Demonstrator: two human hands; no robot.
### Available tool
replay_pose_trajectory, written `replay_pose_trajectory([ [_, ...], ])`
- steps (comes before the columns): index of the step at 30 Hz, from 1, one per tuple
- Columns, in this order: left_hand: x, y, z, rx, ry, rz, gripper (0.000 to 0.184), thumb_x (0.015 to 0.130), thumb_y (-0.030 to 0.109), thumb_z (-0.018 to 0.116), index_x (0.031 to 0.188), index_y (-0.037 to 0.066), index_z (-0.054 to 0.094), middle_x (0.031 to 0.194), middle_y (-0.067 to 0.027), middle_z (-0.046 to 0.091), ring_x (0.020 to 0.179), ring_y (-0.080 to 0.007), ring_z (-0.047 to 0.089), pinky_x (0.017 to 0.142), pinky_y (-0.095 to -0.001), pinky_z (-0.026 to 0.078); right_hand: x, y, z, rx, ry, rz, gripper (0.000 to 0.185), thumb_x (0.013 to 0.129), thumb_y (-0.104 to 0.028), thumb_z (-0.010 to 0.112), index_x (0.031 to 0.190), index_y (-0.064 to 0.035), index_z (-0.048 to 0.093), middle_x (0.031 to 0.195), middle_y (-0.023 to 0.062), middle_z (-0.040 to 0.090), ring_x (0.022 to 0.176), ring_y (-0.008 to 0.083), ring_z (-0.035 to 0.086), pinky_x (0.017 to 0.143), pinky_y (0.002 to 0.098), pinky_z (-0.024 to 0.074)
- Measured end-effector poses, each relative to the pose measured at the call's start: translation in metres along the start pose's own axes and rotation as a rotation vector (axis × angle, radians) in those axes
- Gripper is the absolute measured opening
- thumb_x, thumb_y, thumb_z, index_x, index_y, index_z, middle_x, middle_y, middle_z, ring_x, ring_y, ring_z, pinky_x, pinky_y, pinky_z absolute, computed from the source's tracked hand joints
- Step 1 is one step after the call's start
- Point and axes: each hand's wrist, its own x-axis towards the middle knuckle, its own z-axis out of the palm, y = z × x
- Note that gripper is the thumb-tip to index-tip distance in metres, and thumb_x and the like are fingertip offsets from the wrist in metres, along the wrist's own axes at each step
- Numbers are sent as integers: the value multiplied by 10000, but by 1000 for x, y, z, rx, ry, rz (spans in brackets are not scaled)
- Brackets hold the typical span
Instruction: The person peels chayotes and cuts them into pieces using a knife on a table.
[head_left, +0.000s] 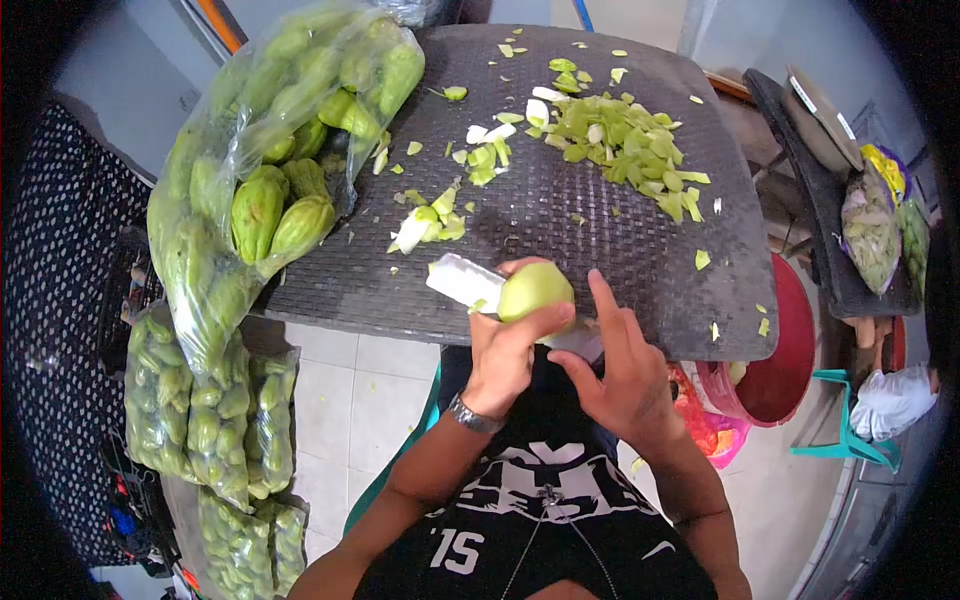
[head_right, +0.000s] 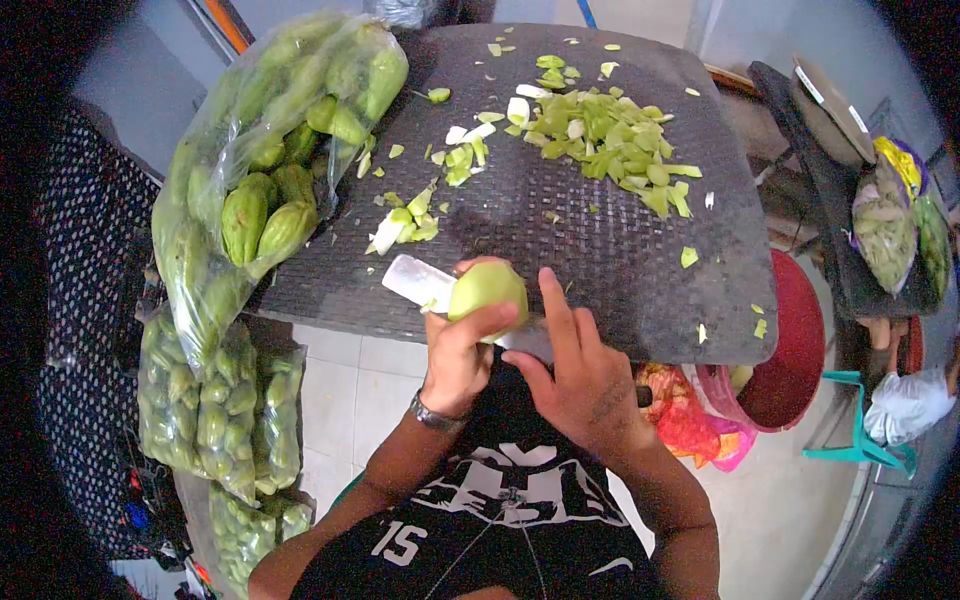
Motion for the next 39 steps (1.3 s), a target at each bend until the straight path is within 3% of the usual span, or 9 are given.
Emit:
replay_pose_trajectory([
  [5,7,5,5,-87,155,57,387,801,-3,766,1160,7,620,1006,-51,679,903,-133,658,813,-288,530,13,-6,-6,-233,86,56,742,880,-496,763,1358,22,532,922,151,632,740,325,702,586,403,572],
  [8,12,5,5,-73,191,74,378,816,5,763,1164,8,616,1007,-48,679,908,-137,662,825,-295,531,10,7,3,-230,-11,52,563,862,-569,751,990,-40,608,774,123,628,673,321,693,536,408,541],
  [11,10,4,1,-89,177,36,392,816,-5,755,1179,5,607,1014,-53,678,919,-148,667,837,-302,534,22,19,-2,-269,1,-62,550,856,-584,751,770,-97,510,652,95,594,608,311,676,511,421,524],
  [20,15,-8,7,-141,252,146,355,860,109,691,1189,-13,638,1081,-135,712,999,-247,692,906,-377,548,24,2,14,-225,58,115,525,825,-494,817,769,-63,525,604,144,577,563,369,629,500,448,471],
  [24,21,-19,17,-297,300,209,524,837,3,762,1309,-5,535,1175,-109,670,979,-171,670,854,-325,539,24,7,36,-179,99,214,525,828,-513,808,787,-61,544,605,146,588,571,383,638,505,458,474],
  [25,20,-19,19,-200,302,232,447,880,54,687,1299,-9,543,1191,-161,666,1069,-293,683,955,-422,548,26,11,36,-172,122,188,524,830,-516,806,790,-62,549,602,143,587,571,385,638,507,463,475],
  [29,21,5,-19,-208,-35,17,509,838,72,713,1306,-15,533,1190,-206,658,1186,-407,639,1071,-491,506,30,15,5,-188,-30,121,554,865,-594,735,863,-64,573,668,125,635,646,364,688,590,478,539],
  [32,24,16,-24,-298,-98,-179,444,861,33,708,1272,22,541,1187,-140,650,1130,-292,662,1026,-428,523,34,10,-6,-133,-140,35,471,896,-493,741,922,-53,575,770,159,654,720,369,691,642,478,545],
  [39,14,12,-12,-411,6,-32,361,856,106,682,1194,27,583,1117,-132,642,1059,-300,671,1004,-440,534,34,1,-12,-178,-105,-87,443,915,-410,720,1067,-14,595,842,141,649,761,331,678,660,437,550],
])
